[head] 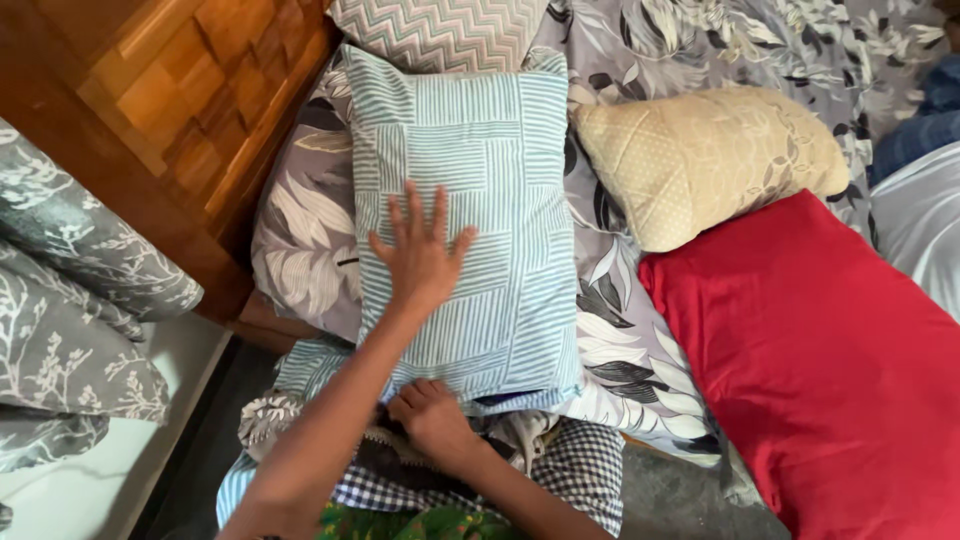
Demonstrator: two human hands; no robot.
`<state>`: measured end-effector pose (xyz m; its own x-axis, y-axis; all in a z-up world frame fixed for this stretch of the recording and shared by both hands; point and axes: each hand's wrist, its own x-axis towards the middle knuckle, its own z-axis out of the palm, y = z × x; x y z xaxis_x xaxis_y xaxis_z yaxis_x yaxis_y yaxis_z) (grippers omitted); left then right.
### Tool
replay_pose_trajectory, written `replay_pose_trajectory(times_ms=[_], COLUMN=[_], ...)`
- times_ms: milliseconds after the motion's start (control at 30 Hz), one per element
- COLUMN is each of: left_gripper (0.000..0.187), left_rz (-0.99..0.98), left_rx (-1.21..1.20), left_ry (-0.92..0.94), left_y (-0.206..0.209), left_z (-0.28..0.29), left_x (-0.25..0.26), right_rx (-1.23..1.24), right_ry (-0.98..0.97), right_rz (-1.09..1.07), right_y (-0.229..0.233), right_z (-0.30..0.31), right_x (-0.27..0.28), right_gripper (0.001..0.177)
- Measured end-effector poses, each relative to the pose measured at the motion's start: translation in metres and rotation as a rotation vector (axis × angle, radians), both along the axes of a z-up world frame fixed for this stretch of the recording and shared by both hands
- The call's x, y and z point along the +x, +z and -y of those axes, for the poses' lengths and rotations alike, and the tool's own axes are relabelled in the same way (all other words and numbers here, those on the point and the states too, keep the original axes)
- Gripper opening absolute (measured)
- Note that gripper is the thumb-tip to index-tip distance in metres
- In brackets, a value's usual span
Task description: The person fluffs and arranges multiple cushions on a bed. They repeatedly pat and adjust a blue and white striped cushion, then handle a beige cushion and a red cushion, placing them in a neat arrangement.
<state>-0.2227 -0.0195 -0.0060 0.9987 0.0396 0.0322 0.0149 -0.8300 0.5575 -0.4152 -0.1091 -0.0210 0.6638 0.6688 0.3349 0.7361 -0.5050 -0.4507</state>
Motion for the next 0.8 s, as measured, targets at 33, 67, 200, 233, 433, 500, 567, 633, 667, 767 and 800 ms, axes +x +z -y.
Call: replay_pose_trajectory(times_ms=[33,67,200,233,433,500,567,633,667,767,800], left_gripper=[0.081,0.082,0.086,0.086,0.085,0.084,0.084,0.083,0.083,0.082,0.082], left_rz=[0.006,0.009,0.031,0.037,0.175,0.162,0.158,0.175,0.161,0.161,0.153], left_rx=[0.023,0.043,0.048,0.033,0.01,0.026,0.053,0.09,0.09,0.092,0.101], left_ry=[-0.021,0.0,0.088,0.107,0.115,0.126,0.118,0.129,0.127,0.129,0.131], left_y=[0.003,0.004,-0.003,-0.006,-0.022,-0.028,-0.03,-0.027,-0.031,-0.031,-0.032], left_z=[0.005,0.007,0.002,0.0,0.003,0.004,0.006,0.006,0.008,0.012,0.011], left_x=[-0.002,-0.009,-0.023,-0.025,-0.024,-0.024,-0.023,-0.008,-0.015,-0.008,-0.006], right_rx=[0.017,-0.01,0.066,0.389,0.567,0.042,-0.165,-0.082,-0.05,-0.114,-0.133], right_ry=[0.027,0.039,-0.078,-0.272,-0.736,-0.917,-0.781,-0.802,-0.831,-0.853,-0.876], right_rz=[-0.032,-0.017,0.185,-0.163,0.553,0.435,0.104,-0.001,-0.088,-0.15,-0.18], right_y=[0.006,0.016,0.09,0.116,0.125,0.058,-0.01,-0.047,-0.062,-0.045,-0.028], right_z=[0.004,0.01,0.052,0.073,0.14,0.13,0.127,0.138,0.14,0.144,0.137], right_x=[0.007,0.013,0.066,0.075,0.124,0.152,0.146,0.168,0.159,0.164,0.169], right_gripper=[0.025,0.019,0.004,0.03,0.062,0.072,0.067,0.069,0.07,0.073,0.072])
